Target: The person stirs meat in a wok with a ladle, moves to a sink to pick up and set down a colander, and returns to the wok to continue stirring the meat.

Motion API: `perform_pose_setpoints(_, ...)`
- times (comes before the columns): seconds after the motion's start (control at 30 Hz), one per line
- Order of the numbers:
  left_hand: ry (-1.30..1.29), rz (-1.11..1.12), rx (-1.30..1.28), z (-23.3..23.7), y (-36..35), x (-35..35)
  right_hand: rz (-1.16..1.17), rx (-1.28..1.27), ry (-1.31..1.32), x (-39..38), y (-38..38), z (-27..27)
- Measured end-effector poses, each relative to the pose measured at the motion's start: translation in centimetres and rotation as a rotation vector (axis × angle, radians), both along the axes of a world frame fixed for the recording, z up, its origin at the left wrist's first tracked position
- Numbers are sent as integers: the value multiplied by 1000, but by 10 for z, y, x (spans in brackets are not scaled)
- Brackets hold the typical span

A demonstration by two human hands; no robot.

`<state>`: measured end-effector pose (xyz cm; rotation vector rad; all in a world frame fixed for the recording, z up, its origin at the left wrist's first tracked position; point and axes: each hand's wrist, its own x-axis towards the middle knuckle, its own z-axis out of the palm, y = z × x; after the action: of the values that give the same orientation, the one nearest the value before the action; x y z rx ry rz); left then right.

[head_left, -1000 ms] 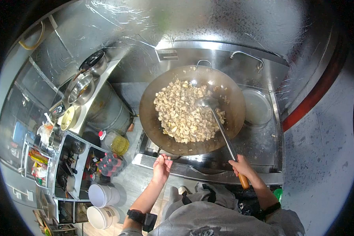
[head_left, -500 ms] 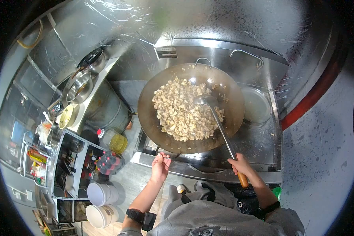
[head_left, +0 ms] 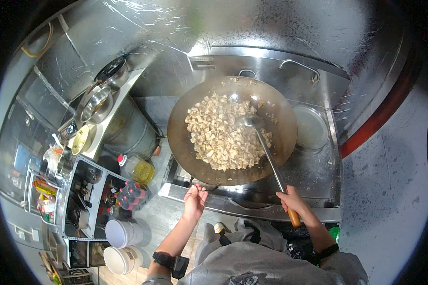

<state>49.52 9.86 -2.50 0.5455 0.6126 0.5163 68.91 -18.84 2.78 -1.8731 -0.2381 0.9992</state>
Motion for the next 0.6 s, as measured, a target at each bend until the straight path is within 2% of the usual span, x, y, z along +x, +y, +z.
perform_pose_setpoints(0.6, -28, -11, -2, 0, 0, -1, 22, -16, -12, 3, -2, -7)
